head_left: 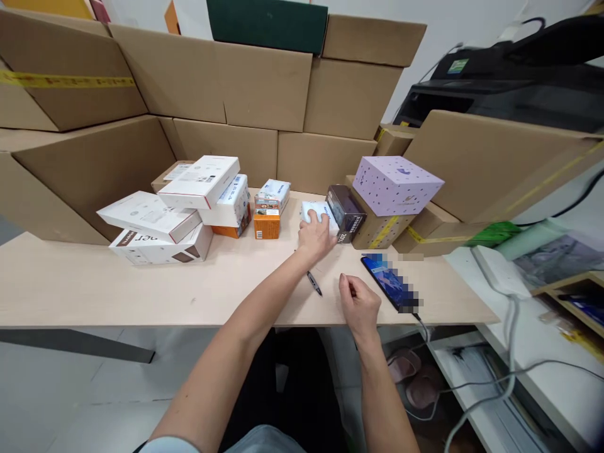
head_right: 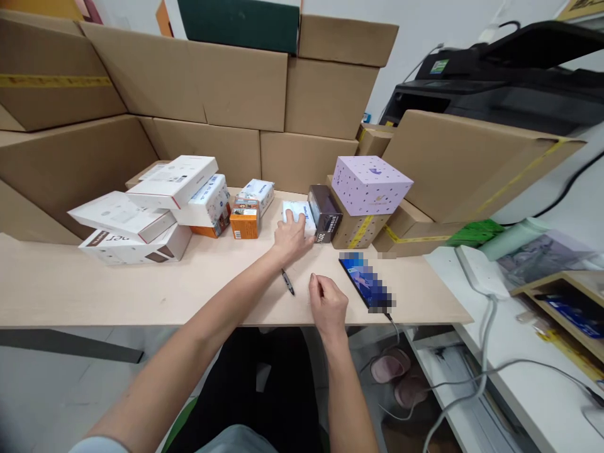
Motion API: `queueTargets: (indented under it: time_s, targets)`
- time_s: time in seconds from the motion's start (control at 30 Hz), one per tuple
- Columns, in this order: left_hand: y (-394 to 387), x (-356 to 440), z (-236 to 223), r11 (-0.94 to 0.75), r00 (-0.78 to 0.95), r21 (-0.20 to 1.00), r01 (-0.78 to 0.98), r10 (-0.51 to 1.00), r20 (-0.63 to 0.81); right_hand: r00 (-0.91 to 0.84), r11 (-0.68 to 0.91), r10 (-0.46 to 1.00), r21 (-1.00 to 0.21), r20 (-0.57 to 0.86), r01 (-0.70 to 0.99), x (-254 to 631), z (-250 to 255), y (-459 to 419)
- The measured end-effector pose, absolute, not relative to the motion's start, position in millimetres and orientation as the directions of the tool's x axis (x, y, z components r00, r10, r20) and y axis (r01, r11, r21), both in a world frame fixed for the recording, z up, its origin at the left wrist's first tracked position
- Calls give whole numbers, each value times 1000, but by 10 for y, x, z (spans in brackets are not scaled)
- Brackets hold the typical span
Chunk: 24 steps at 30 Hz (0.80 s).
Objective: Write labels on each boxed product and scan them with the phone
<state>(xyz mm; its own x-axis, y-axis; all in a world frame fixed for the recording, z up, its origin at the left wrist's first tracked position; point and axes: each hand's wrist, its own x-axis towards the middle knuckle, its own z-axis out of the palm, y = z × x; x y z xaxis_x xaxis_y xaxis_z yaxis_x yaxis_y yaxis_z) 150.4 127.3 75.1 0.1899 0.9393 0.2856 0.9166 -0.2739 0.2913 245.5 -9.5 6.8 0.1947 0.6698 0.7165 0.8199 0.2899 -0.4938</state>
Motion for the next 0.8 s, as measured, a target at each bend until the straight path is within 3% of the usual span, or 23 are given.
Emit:
queueTargets:
  time_s: [0.17,0.27,0.37,0.47,0.53,0.63,0.7,0.8]
  targets:
    - [1180,1114,974,-311,204,351,883,929,309,218,290,674,-525,705,800,2464,50,-97]
    - [835,664,1146,-423,228,425,801,870,437,236,288,705,-574,669,767,2489,39,-99]
    - [347,207,1163,-573,293,309,759,725,623,209,298,772,-633,600,714,2492,54,-81]
    - [-61,-103,948,-591,317,182,786,638,702,153,293,833,-658,532,694,2402,100,-34]
    - [-218,-189,724,-549,303,161,820,655,692,90,262,867,-602,490,755,2280,139,7]
    - [-318,-184,421,-495,274,159,854,689,671,-38,205,918,-387,396,899,2082,192,62]
    - [-351,-143,302,-458,219,213,863,720,659,-86,174,939,-244,334,954,2017,218,95]
    - [-406,-85,235,-375,71,366,851,774,629,-30,73,953,-132,303,989,2081,232,143]
